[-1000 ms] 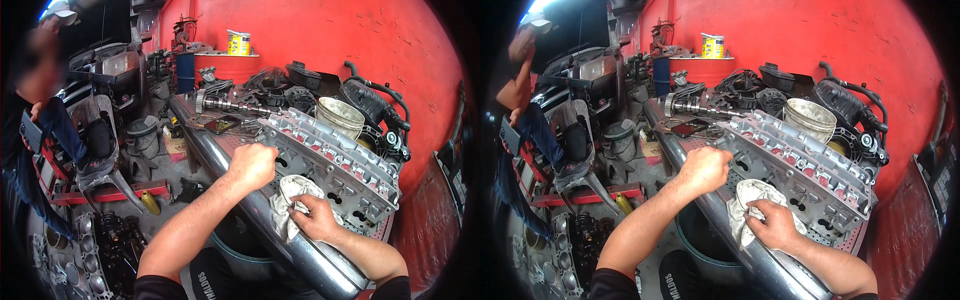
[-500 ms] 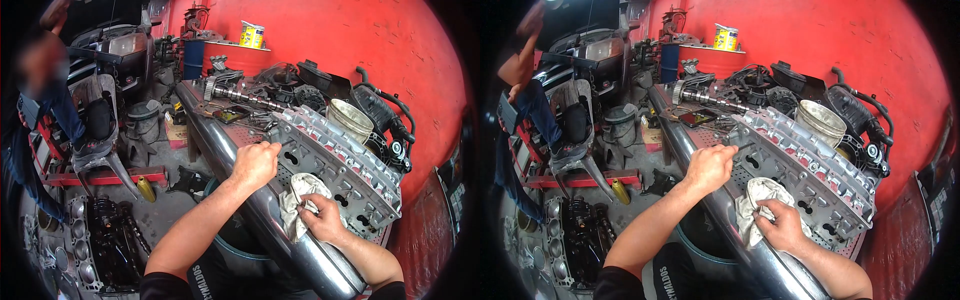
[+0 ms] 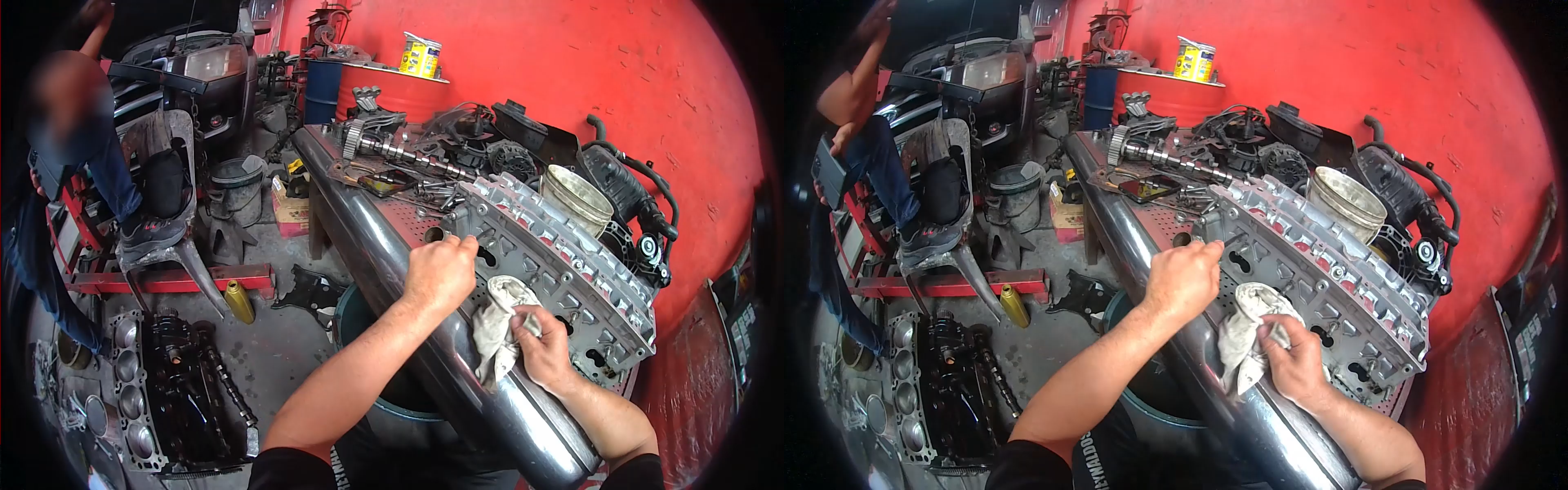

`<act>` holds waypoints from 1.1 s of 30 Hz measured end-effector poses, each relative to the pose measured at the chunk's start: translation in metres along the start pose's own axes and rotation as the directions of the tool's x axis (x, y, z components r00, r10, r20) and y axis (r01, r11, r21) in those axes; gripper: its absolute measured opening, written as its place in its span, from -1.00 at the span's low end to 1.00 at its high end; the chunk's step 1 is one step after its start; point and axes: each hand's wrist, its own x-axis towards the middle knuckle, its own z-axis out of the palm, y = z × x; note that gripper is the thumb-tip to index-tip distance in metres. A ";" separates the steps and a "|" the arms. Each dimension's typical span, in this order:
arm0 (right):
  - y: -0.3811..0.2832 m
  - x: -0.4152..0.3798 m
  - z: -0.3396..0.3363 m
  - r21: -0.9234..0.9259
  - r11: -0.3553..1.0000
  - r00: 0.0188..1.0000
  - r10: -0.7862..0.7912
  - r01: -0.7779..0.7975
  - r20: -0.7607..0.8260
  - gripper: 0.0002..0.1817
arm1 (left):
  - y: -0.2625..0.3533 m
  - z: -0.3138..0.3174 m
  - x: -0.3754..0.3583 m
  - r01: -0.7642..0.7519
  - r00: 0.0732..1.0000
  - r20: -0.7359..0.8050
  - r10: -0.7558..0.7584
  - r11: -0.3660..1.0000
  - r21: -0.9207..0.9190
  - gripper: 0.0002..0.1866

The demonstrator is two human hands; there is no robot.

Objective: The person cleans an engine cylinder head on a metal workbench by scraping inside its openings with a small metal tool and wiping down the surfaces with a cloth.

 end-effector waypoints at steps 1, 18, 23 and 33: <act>0.011 0.001 -0.001 0.137 0.991 0.999 0.011 -0.006 -0.040 -0.82 | 0.002 -0.002 -0.004 0.002 1.000 -0.005 -0.002 1.000 -0.001 -0.75; -0.051 0.103 0.022 -0.783 0.080 0.695 -0.523 0.617 0.494 -0.43 | 0.008 -0.002 -0.277 0.437 0.715 -0.178 -0.676 0.631 -0.641 -0.70; -0.038 0.120 0.040 -0.761 -0.290 0.675 -0.352 0.580 0.648 -0.47 | -0.004 -0.017 -0.287 0.487 0.715 -0.130 -0.687 0.623 -0.612 -0.74; -0.044 0.135 0.036 -0.642 -0.240 0.542 -0.372 0.728 0.754 -0.56 | -0.006 -0.010 -0.302 0.528 0.675 -0.089 -0.733 0.564 -0.635 -0.74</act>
